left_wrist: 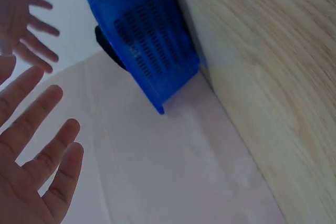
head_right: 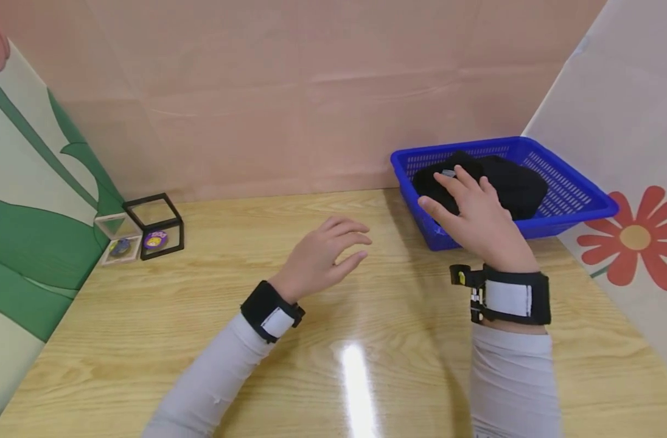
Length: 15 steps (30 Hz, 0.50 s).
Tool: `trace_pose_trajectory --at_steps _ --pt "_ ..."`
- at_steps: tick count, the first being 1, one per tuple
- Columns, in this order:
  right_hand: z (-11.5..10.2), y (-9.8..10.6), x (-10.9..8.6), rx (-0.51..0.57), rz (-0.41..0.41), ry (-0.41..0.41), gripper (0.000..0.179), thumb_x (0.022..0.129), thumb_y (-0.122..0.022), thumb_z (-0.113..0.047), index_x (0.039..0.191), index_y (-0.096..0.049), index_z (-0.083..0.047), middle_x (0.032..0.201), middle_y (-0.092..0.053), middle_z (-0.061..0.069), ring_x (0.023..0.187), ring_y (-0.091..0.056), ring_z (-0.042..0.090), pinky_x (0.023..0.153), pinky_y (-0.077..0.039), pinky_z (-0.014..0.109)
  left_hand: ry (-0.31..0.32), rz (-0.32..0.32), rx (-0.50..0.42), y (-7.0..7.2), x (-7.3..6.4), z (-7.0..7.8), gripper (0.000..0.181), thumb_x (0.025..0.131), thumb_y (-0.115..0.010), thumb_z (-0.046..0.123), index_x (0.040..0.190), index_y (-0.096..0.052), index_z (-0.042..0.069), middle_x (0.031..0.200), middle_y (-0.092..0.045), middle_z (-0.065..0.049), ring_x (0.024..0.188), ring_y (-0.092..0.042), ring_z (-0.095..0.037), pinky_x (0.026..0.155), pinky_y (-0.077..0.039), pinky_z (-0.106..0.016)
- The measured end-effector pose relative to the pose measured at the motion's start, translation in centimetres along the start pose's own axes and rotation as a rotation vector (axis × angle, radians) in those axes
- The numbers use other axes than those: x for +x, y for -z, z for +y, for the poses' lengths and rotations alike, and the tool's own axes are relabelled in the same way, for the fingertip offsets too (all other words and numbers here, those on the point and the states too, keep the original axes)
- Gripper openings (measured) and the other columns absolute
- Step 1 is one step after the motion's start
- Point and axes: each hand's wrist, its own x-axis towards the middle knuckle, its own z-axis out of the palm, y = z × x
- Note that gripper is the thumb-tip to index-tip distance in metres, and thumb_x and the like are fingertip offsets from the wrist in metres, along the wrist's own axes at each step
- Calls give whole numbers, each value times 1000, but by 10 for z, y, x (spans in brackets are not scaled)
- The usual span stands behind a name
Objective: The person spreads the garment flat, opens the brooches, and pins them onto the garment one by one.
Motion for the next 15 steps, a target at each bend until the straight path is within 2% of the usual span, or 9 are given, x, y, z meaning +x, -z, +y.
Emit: trace_pose_trajectory --at_steps 7,11,15 --pt "16 7 14 38 53 19 63 107 -34 -43 155 -29 -3 160 -19 31 152 -6 46 120 14 58 -41 17 17 -4 18 4 27 101 -58 28 121 -69 15 128 -68 1 125 -58 -16 106 -45 -25" --pt "26 15 21 74 76 29 60 107 -34 -39 154 -30 -2 159 -18 33 151 -6 48 121 11 57 -67 20 -3 -11 26 7 26 100 -58 27 120 -70 15 126 -68 2 124 -58 -16 106 -44 -24" --pt "32 24 27 86 98 30 59 107 -35 -38 153 -32 -2 159 -18 34 150 -7 51 121 5 60 -68 1 16 -16 31 10 26 100 -58 27 121 -69 16 127 -68 3 124 -58 -14 109 -41 -22"
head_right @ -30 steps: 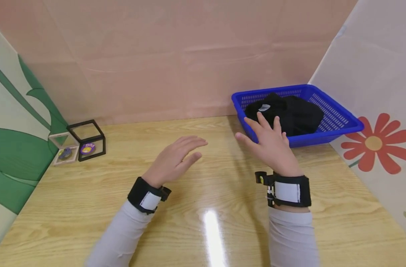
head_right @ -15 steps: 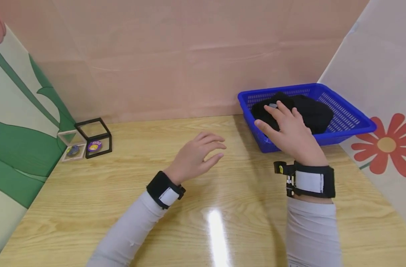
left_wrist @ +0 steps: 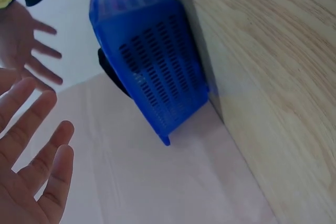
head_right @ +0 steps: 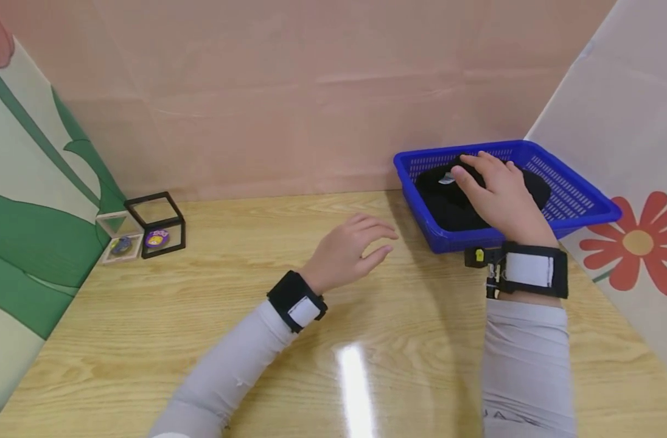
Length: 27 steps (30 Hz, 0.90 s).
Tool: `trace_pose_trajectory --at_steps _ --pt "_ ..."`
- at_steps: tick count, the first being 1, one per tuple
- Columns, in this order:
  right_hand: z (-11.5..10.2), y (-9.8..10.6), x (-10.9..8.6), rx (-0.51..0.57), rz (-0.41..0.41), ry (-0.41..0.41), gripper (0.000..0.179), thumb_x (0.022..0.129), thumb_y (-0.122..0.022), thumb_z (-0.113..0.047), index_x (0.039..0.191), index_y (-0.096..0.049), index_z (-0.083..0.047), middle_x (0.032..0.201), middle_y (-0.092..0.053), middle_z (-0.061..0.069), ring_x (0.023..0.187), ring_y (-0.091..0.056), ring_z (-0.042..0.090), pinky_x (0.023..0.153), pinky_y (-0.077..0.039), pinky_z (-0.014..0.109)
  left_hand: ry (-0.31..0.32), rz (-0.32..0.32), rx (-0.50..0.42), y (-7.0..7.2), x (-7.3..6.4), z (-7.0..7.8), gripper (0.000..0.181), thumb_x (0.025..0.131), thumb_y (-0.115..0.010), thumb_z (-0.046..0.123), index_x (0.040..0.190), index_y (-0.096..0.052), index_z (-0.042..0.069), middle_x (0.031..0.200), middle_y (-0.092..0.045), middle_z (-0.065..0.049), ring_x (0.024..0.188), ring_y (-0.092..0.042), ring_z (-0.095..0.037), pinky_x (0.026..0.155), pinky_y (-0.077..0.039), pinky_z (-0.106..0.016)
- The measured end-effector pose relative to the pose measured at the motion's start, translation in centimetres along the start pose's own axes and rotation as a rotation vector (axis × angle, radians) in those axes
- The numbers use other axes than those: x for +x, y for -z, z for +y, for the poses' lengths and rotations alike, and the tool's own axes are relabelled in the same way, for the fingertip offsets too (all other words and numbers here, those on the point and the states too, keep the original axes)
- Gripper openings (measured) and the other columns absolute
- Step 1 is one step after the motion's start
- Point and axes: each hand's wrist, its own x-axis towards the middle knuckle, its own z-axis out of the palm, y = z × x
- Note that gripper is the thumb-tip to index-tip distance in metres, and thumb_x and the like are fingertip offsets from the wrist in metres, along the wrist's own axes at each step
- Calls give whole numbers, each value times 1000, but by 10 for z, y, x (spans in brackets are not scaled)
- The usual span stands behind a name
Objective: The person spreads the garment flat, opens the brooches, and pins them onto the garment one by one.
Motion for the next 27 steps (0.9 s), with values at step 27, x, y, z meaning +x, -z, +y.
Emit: trace_pose_trajectory --at_steps 27 --pt "21 23 40 -44 -53 -74 66 104 -40 -46 153 -33 -2 154 -31 34 142 -25 56 112 -17 71 -21 -155 68 -28 50 28 29 102 -54 33 127 -66 23 133 -63 9 126 -54 -7 104 -41 -14"
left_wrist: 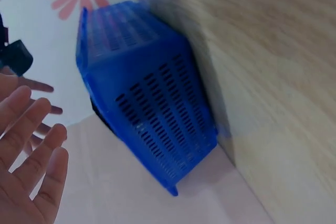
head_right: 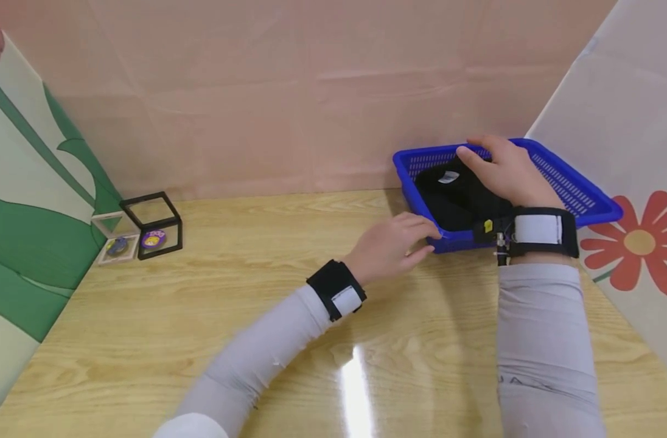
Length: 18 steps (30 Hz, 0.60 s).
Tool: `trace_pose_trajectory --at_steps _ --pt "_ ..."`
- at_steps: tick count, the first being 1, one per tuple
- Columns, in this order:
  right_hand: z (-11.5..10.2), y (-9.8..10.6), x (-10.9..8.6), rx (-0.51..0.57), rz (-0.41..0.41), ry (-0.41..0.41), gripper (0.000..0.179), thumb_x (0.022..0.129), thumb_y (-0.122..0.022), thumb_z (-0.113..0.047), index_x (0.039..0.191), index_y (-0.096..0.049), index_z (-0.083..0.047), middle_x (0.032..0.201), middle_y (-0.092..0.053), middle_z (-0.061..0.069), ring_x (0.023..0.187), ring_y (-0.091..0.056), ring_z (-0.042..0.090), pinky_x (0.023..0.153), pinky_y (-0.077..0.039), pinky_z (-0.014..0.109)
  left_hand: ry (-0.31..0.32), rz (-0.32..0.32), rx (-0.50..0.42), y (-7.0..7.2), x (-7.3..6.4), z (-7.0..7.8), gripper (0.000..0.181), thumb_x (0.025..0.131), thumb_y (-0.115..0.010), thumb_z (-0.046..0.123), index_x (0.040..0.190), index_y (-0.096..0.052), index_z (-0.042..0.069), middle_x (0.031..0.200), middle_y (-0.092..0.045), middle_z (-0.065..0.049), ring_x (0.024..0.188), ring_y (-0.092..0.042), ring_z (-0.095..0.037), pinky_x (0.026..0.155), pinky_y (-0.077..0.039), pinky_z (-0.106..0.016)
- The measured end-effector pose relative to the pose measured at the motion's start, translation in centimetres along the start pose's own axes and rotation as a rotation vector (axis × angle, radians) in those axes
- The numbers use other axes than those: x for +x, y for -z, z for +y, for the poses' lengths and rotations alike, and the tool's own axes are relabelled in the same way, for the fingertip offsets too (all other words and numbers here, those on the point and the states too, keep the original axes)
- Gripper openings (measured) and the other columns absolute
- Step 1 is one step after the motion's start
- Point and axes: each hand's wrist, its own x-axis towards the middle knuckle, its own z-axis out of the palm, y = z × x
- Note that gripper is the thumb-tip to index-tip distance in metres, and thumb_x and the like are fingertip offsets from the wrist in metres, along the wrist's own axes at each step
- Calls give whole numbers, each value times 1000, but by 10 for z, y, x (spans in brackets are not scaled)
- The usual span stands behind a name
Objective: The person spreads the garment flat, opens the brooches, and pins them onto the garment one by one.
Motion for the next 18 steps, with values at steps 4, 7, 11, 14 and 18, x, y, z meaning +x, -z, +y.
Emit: trace_pose_trajectory --at_steps 4,7,11,14,18 --pt "8 -2 9 -16 -37 -22 70 104 -40 -48 153 -32 1 152 -31 36 140 -26 58 110 -19 72 23 -26 2 -7 4 4 31 103 -52 34 130 -63 24 137 -61 10 129 -52 -6 103 -42 -14" --pt "13 -3 18 -48 -75 -31 73 103 -39 -50 153 -29 3 152 -30 38 139 -25 60 109 -19 72 22 -31 21 -10 6 4 32 103 -52 34 132 -62 25 139 -59 11 131 -51 -6 104 -41 -14" --pt "16 -1 29 -86 -116 -40 75 104 -36 -51 152 -27 5 151 -29 40 137 -25 61 108 -20 73 29 -46 34 -15 11 4 34 103 -51 34 135 -59 26 141 -57 12 132 -49 -6 104 -41 -13" --pt "18 -1 36 -97 -143 -48 75 104 -36 -50 151 -28 8 150 -28 41 137 -25 62 108 -21 73 46 -61 27 -18 14 4 37 103 -51 34 138 -56 26 143 -55 11 133 -48 -6 104 -41 -14" --pt "24 -3 46 -114 -186 -57 76 104 -35 -50 149 -28 10 148 -28 43 135 -23 63 108 -20 72 62 -79 18 -20 15 6 41 103 -52 35 143 -52 26 147 -52 10 135 -47 -6 103 -43 -15"
